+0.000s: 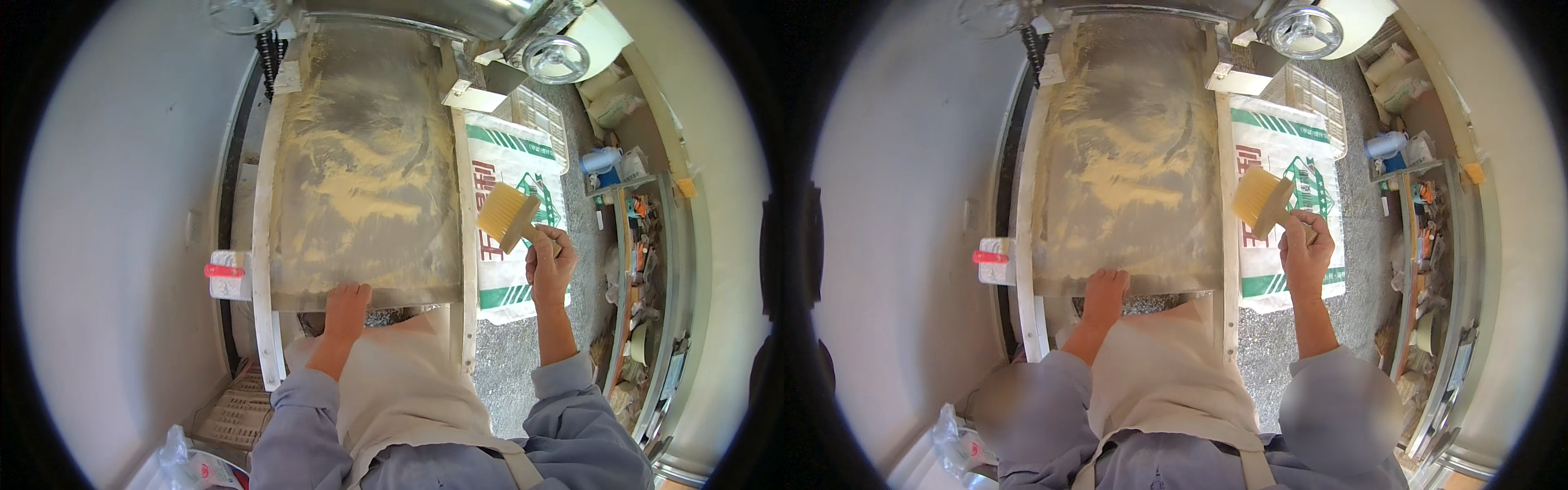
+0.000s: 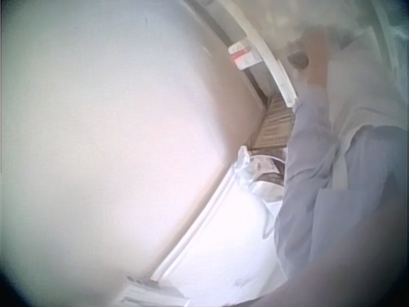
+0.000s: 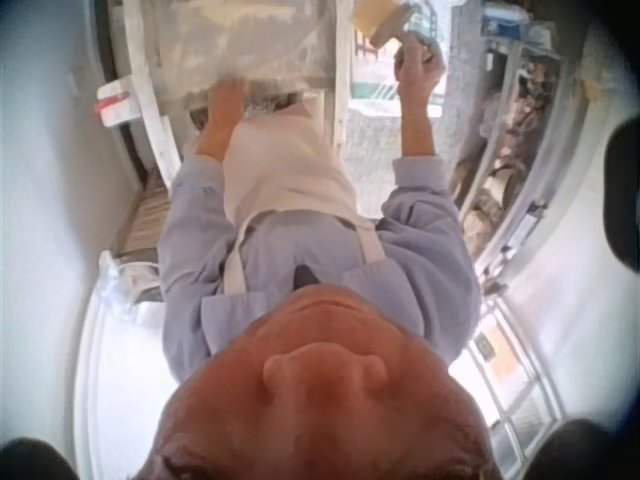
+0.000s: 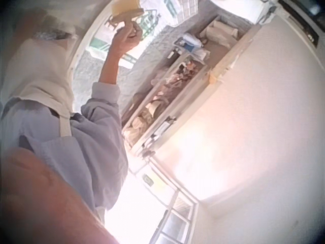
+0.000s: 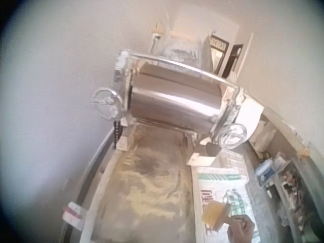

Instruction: The person cleans a dough sheeter by brushing flour and debris from the machine's surfaces and rollers into a nearby bag. They move a small stool, use a brush to sweep the hopper and roller area, and repeatedly wipe the surfaces while holding the bag open to collect the residue.

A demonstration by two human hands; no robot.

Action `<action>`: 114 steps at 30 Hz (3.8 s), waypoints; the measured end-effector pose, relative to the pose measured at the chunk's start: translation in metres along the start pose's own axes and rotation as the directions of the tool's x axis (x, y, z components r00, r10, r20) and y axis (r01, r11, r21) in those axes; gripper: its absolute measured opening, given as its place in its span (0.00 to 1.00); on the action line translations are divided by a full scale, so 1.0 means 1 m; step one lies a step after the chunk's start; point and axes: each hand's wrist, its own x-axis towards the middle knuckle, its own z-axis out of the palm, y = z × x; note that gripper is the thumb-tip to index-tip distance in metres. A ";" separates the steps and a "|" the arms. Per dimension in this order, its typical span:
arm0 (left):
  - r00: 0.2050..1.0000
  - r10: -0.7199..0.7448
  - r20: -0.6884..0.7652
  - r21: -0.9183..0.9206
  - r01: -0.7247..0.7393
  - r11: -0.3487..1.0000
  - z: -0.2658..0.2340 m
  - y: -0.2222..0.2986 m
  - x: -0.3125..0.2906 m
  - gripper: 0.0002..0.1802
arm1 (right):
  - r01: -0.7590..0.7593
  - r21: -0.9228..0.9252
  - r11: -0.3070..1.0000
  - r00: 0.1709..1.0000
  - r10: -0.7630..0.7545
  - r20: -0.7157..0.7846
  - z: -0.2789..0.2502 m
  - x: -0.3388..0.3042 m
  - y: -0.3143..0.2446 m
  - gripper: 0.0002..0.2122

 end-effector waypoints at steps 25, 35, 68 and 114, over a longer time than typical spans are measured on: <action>0.888 -0.199 -0.414 -0.048 0.197 0.979 -0.151 -0.032 0.043 0.20 | 0.698 -0.606 0.382 0.637 -0.717 0.283 0.082 0.132 -0.016 0.13; 0.833 -0.481 -0.274 0.147 0.531 0.835 -0.121 -0.132 0.075 0.37 | 0.691 -0.664 0.285 0.640 -0.667 0.381 0.181 0.248 0.030 0.11; 0.806 -0.509 -0.303 0.124 0.563 0.817 -0.109 -0.151 0.168 0.33 | 0.723 -0.549 0.419 0.683 -0.549 0.481 0.417 0.380 0.078 0.18; 0.811 -0.495 -0.313 0.247 0.572 0.782 -0.111 -0.156 0.171 0.32 | 0.842 -0.527 0.113 0.492 -0.559 0.667 0.459 0.393 0.079 0.14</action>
